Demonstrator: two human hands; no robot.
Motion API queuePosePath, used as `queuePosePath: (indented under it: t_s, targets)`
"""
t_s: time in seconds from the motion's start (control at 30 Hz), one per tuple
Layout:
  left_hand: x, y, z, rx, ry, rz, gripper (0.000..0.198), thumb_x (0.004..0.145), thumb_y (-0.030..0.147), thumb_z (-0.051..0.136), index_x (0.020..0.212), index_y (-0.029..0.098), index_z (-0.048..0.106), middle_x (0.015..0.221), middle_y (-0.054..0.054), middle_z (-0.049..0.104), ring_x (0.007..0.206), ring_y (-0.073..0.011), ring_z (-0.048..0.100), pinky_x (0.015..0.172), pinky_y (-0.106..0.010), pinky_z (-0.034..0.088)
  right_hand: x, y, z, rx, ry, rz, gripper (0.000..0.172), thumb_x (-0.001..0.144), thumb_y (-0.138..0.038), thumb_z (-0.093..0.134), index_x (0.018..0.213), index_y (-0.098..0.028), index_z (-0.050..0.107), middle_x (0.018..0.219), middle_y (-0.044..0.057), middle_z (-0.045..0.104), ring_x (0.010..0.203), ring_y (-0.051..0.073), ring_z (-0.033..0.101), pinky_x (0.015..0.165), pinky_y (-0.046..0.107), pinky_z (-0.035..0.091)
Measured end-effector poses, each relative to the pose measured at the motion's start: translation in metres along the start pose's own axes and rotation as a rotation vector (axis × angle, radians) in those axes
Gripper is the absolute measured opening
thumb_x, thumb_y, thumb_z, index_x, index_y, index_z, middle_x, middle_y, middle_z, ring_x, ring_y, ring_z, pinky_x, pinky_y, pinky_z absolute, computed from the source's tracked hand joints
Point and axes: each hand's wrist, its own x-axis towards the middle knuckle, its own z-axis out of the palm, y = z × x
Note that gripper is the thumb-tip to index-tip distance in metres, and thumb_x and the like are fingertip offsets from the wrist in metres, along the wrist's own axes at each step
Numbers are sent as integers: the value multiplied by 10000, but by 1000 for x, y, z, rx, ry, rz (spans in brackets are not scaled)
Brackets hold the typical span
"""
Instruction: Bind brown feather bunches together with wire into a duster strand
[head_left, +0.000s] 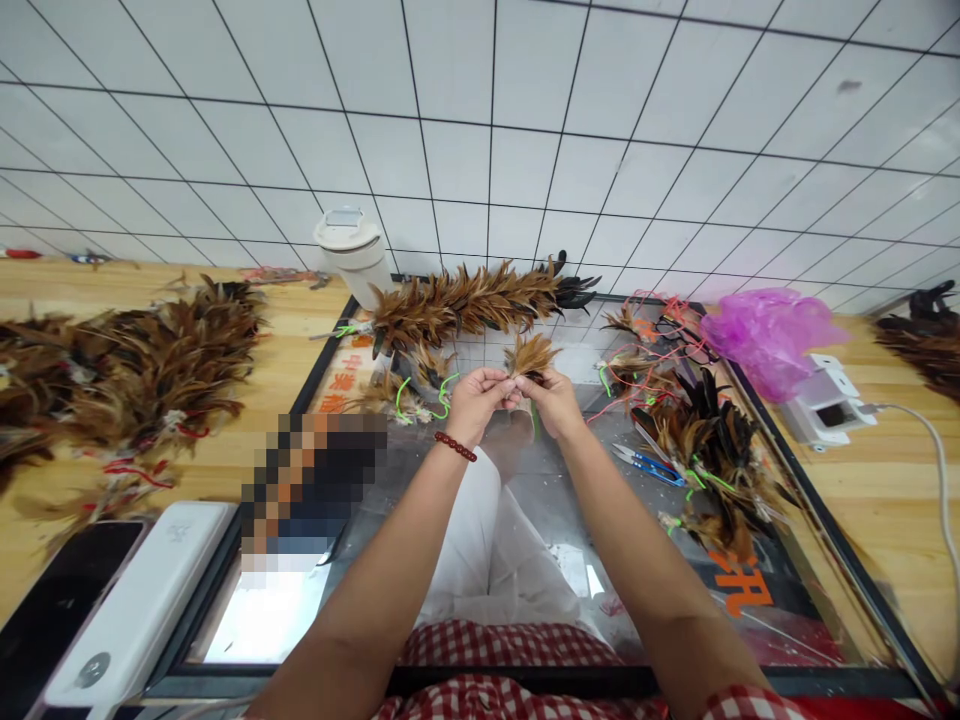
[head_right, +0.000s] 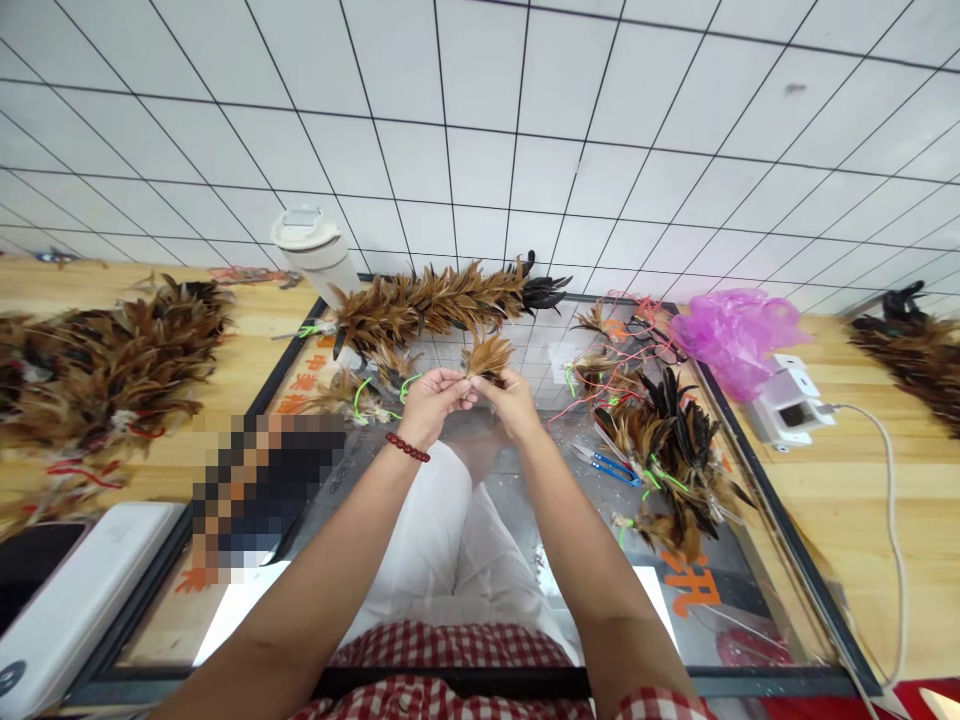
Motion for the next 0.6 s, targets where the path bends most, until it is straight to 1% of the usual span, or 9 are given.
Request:
queuePosePath:
  t_s: [0.07,0.1,0.17,0.23,0.37,0.47,0.53,0.6]
  targets:
    - [-1,-1,0,-5,-13,16,420,525,315,834,775,126,554,586,-9,651,511,-115,617,498,-219,485,-2,-4,-2,-1,-38,7,395,562,-386,792,864,-196,622,838,14,669,771,147,612,764,302,507]
    - [-1,-1,0,-6,-26,15,420,523,325,832,767,127,554,571,-4,643,499,-112,608,487,-216,476,-3,-5,-3,-4,-58,24,420,552,-399,797,869,-194,614,833,17,664,761,150,610,749,302,511]
    - [-1,-1,1,4,-54,-1,416,520,330,831,753,127,551,566,-6,640,491,-110,600,474,-213,465,-4,-8,-5,-8,-89,69,417,543,-426,797,822,-180,608,767,15,644,694,143,591,696,292,509]
    - [-2,-2,3,35,-74,-16,401,535,324,821,760,125,555,597,-23,657,498,-111,599,473,-215,463,-3,-8,-7,0,-86,89,371,567,-436,782,755,-169,605,701,5,615,623,124,557,644,275,491]
    - [-4,-5,7,173,-51,37,331,603,287,773,828,128,590,634,-11,659,506,-105,590,484,-225,474,-2,-3,-8,-3,-30,15,287,634,-399,745,705,-166,594,665,-11,577,588,103,510,590,244,437]
    - [-5,-10,9,331,-27,103,188,687,259,694,801,128,623,591,8,620,469,-91,556,453,-211,451,-3,-4,-8,-58,0,-47,273,666,-402,718,709,-171,579,670,-15,565,593,102,498,591,243,424]
    - [-5,-12,9,398,-25,135,120,731,246,640,762,132,627,579,9,606,457,-88,545,434,-203,434,-5,-6,-7,-122,-17,-69,276,684,-412,703,716,-171,573,680,-13,569,612,107,507,619,250,433]
    - [-5,-13,8,414,-28,152,97,741,235,620,755,139,618,585,10,605,460,-89,547,432,-198,431,-6,-10,-7,-221,-69,-83,279,708,-424,681,715,-167,571,682,-8,576,641,117,521,652,258,442]
